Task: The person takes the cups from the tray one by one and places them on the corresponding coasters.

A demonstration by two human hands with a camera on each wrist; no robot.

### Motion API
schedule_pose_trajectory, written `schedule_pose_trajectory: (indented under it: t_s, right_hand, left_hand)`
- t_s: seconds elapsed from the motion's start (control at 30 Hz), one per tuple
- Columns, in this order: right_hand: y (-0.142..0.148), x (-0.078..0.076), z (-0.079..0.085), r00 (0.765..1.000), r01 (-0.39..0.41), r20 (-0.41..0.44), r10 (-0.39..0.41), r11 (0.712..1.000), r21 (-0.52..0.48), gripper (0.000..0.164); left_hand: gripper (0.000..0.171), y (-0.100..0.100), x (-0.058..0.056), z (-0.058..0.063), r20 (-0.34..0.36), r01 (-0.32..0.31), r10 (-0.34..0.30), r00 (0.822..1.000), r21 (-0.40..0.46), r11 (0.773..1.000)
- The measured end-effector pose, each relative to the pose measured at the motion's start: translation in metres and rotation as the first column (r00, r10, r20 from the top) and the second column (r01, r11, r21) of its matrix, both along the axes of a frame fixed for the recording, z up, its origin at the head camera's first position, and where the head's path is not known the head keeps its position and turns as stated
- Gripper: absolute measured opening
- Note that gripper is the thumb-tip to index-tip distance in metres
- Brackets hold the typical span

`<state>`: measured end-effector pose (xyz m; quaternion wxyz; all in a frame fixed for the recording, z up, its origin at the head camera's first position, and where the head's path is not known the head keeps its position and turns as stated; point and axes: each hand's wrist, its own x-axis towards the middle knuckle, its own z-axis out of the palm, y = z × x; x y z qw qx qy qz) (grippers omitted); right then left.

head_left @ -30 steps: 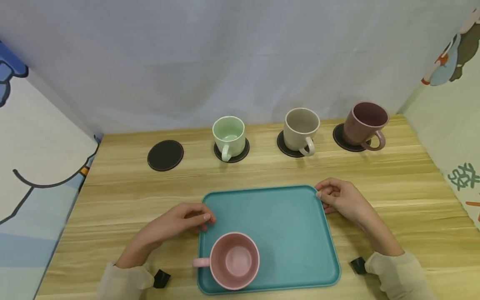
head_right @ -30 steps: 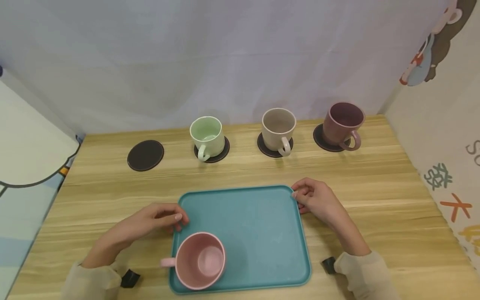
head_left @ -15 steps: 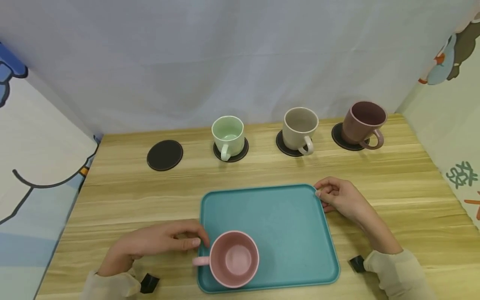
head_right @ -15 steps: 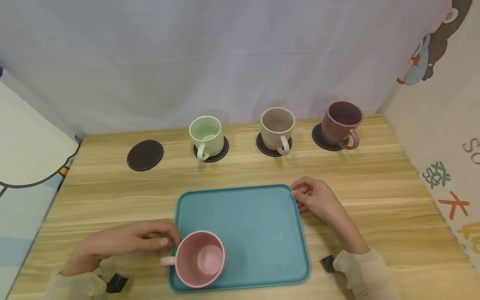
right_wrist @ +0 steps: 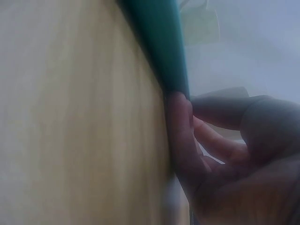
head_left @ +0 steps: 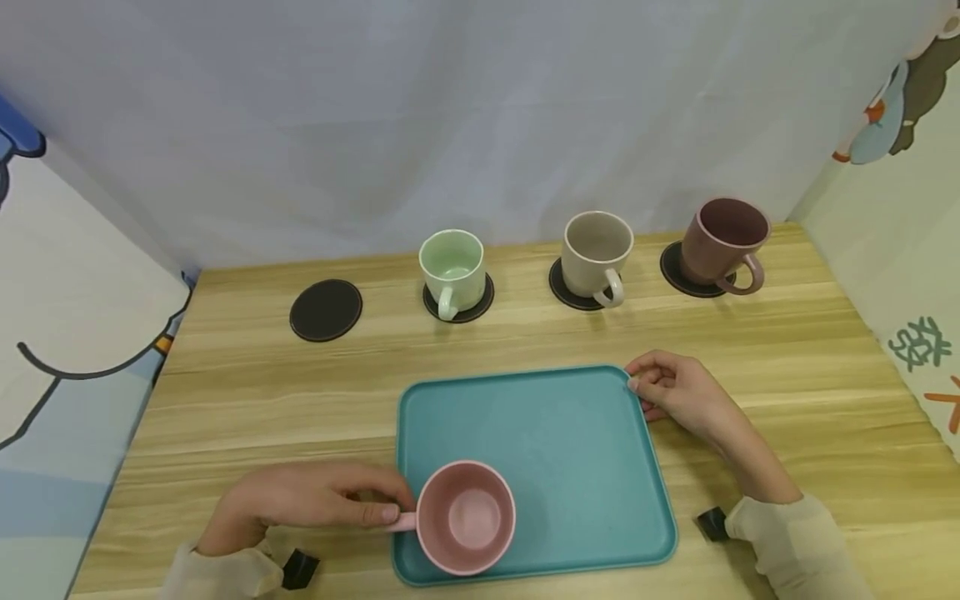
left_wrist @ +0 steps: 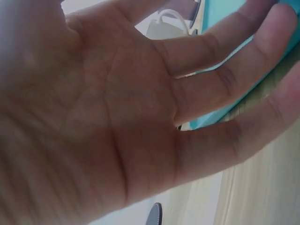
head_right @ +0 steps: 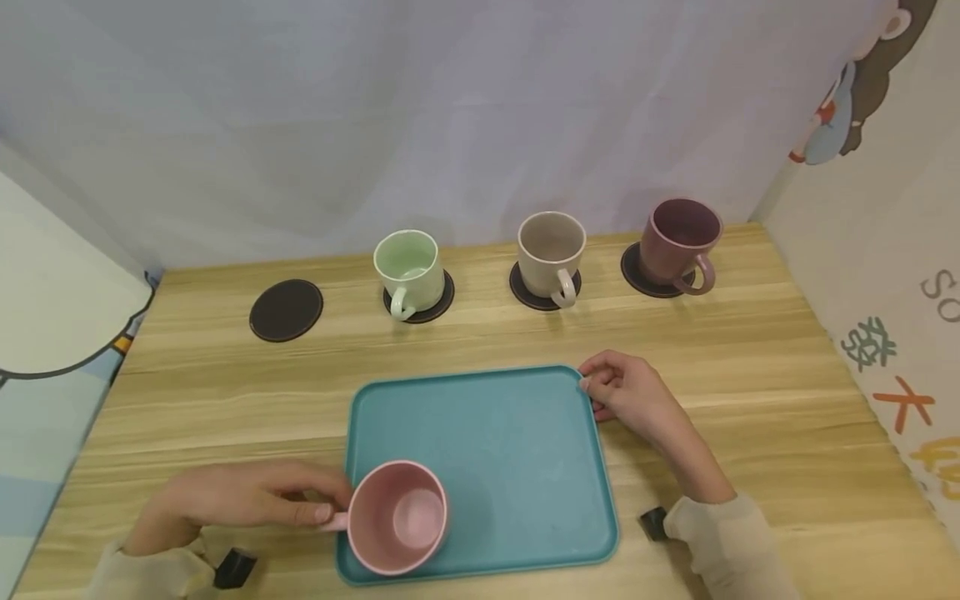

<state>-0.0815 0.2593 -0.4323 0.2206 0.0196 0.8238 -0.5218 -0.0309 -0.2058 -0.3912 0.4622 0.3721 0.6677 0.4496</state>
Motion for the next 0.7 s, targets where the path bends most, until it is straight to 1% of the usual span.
schedule_pose_trajectory:
  t_s: [0.1,0.23,0.33,0.47,0.57,0.7]
  right_hand:
    - [0.000,0.000,0.000,1.000,0.001,0.007,-0.001,1.000,0.000,0.034]
    - [0.001,-0.001,0.000,1.000,0.002,0.008,-0.002,1.000,-0.001,0.033]
    - [0.001,-0.001,-0.001,1.000,0.005,0.006,-0.005,1.000,-0.003,0.033]
    - [0.002,-0.001,-0.001,1.000,0.008,0.007,-0.008,1.000,-0.005,0.034]
    - [0.002,-0.002,-0.001,1.000,0.007,0.009,-0.007,1.000,-0.004,0.034]
    - [0.002,-0.001,-0.002,1.000,0.008,0.012,-0.008,1.000,0.000,0.033]
  left_hand:
    - [0.026,0.001,0.001,-0.003,0.012,0.021,-0.021,1.000,0.039,0.999]
    - [0.027,0.000,0.002,-0.006,-0.024,0.043,-0.041,0.999,0.094,0.995]
    - [0.028,0.000,0.002,-0.008,-0.038,0.050,-0.046,0.998,0.111,0.993]
    - [0.030,0.001,0.004,-0.009,-0.021,0.055,-0.053,0.998,0.124,0.991]
    - [0.031,0.002,0.008,-0.010,0.004,0.045,-0.046,0.999,0.129,0.991]
    - [0.029,0.002,0.014,-0.012,0.015,0.006,-0.008,1.000,0.143,0.990]
